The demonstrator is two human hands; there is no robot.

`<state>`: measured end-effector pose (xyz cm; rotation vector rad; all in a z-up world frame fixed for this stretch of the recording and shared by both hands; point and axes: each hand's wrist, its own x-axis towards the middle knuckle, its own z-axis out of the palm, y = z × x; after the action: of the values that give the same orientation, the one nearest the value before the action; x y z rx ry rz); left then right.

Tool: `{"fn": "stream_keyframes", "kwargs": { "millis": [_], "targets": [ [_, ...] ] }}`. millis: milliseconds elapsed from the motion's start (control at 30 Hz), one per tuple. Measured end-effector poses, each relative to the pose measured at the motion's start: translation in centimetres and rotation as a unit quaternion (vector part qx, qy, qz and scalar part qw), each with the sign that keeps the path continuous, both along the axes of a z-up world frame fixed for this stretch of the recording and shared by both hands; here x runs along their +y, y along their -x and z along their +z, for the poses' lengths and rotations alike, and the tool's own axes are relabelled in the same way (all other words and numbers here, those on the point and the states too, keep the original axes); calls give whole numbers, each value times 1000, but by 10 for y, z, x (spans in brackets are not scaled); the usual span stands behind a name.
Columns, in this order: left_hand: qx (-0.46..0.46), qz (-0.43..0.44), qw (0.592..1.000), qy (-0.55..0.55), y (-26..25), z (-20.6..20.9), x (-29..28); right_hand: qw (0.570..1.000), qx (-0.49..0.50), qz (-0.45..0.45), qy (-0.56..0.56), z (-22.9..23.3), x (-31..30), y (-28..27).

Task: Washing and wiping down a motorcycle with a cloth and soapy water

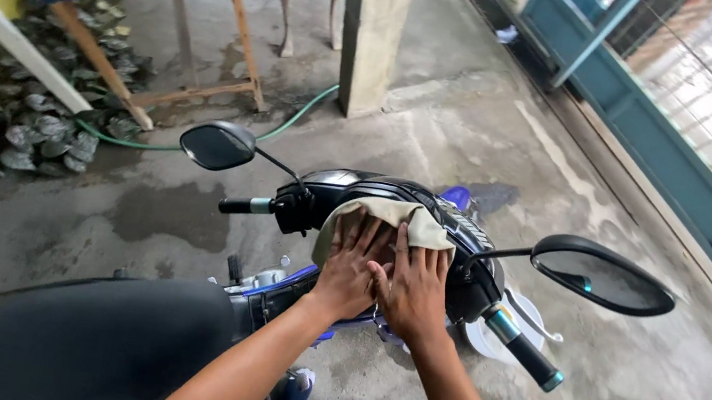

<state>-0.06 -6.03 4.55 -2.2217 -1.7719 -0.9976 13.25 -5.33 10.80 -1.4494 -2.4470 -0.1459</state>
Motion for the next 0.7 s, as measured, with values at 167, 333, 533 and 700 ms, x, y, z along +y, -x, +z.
{"fn": "stream_keyframes", "kwargs": {
  "millis": [167,333,533,700],
  "targets": [
    [3,35,999,11,-10,-12,10,1000,3,20,-21,-9,18,-3],
    [-13,43,996,76,-8,-11,38,997,4,28,-65,-20,55,1],
    [-15,58,993,106,-10,10,27,994,14,68,-81,6,39,-11],
    [-23,17,998,62,-16,22,-22,991,-18,69,-112,-2,3,-19]
  ]
}}
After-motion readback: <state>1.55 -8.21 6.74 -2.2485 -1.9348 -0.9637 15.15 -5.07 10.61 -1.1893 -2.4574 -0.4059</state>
